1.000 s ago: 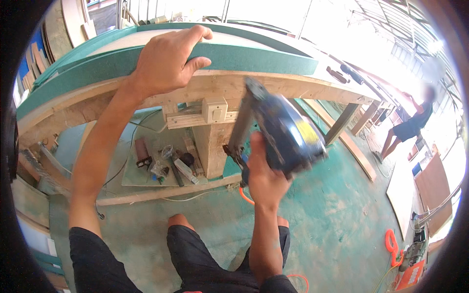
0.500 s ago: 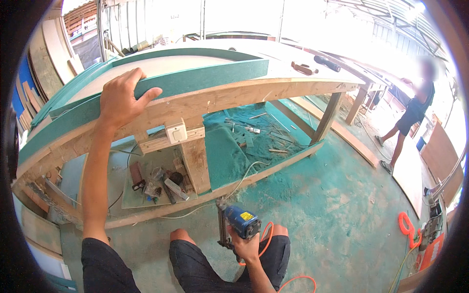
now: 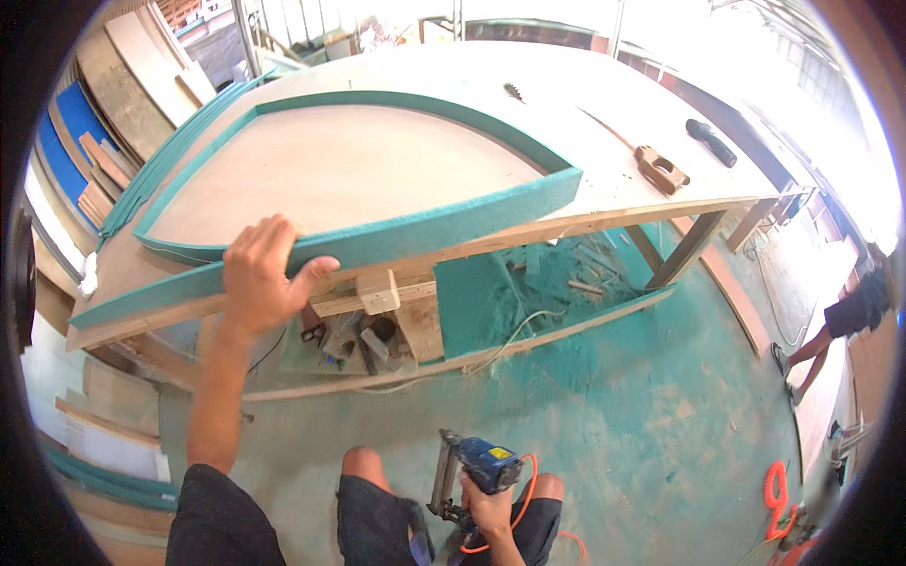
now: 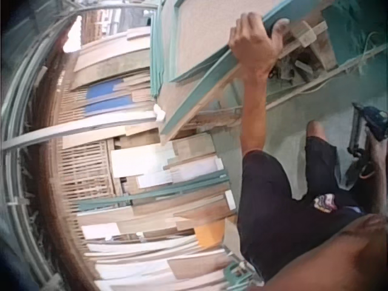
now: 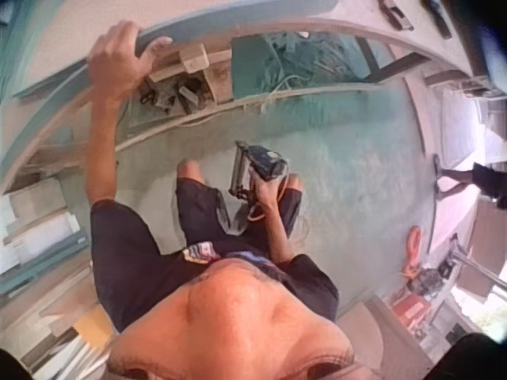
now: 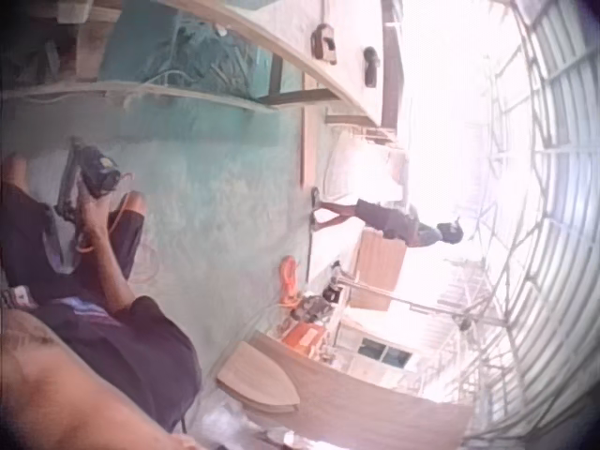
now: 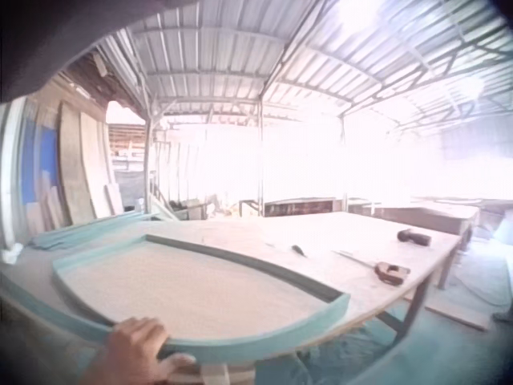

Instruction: The person cleans a wooden board, aligns a curved green frame piece onto it, and secures the frame with a pneumatic nailer.

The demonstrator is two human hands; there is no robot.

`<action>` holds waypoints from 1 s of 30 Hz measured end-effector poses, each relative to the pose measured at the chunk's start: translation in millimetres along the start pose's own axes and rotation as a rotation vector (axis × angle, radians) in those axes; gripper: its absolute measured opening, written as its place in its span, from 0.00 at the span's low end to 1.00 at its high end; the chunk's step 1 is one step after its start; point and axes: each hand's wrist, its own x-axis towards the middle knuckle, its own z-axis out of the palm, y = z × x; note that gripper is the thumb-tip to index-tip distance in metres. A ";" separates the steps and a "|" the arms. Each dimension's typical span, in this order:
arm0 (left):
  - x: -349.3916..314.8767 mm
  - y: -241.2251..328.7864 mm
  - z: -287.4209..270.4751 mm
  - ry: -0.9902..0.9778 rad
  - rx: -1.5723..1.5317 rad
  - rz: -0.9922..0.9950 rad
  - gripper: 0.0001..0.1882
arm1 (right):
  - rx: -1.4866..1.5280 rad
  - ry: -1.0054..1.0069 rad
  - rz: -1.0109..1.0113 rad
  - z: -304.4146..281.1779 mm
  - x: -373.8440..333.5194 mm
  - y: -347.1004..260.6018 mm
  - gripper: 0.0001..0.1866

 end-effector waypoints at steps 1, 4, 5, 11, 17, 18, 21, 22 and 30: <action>2.2 1.4 -6.5 -0.052 0.002 -0.026 0.33 | 0.044 0.034 0.053 -4.9 -14.2 -14.1 0.06; -4.1 -2.2 -19.9 -0.099 0.017 -0.066 0.32 | 0.094 0.139 0.175 -13.9 -49.5 -63.7 0.07; 3.3 6.1 -20.5 -0.125 -0.008 -0.072 0.31 | 0.123 0.176 0.163 -21.8 -63.9 -85.5 0.07; -0.7 -32.3 -48.6 -0.321 -0.019 -0.118 0.31 | 0.129 0.504 0.107 -34.3 -136.0 -233.2 0.08; -57.1 -151.8 -132.7 -0.654 0.026 -0.274 0.47 | 0.204 0.557 0.096 -53.2 -183.1 -344.8 0.08; -62.9 -172.9 -144.0 -0.719 0.018 -0.314 0.49 | 0.224 0.568 0.105 -47.3 -186.8 -358.1 0.08; -52.1 -209.5 -158.3 -0.892 0.001 -0.353 0.56 | 0.208 0.643 0.048 -38.5 -195.3 -378.3 0.07; -51.9 -221.1 -164.5 -0.958 0.007 -0.364 0.58 | 0.193 0.662 0.042 -36.0 -195.7 -380.7 0.07; -74.6 -251.6 -147.9 -0.791 -0.110 -0.163 0.50 | 0.370 0.868 0.145 9.0 -219.9 -314.8 0.18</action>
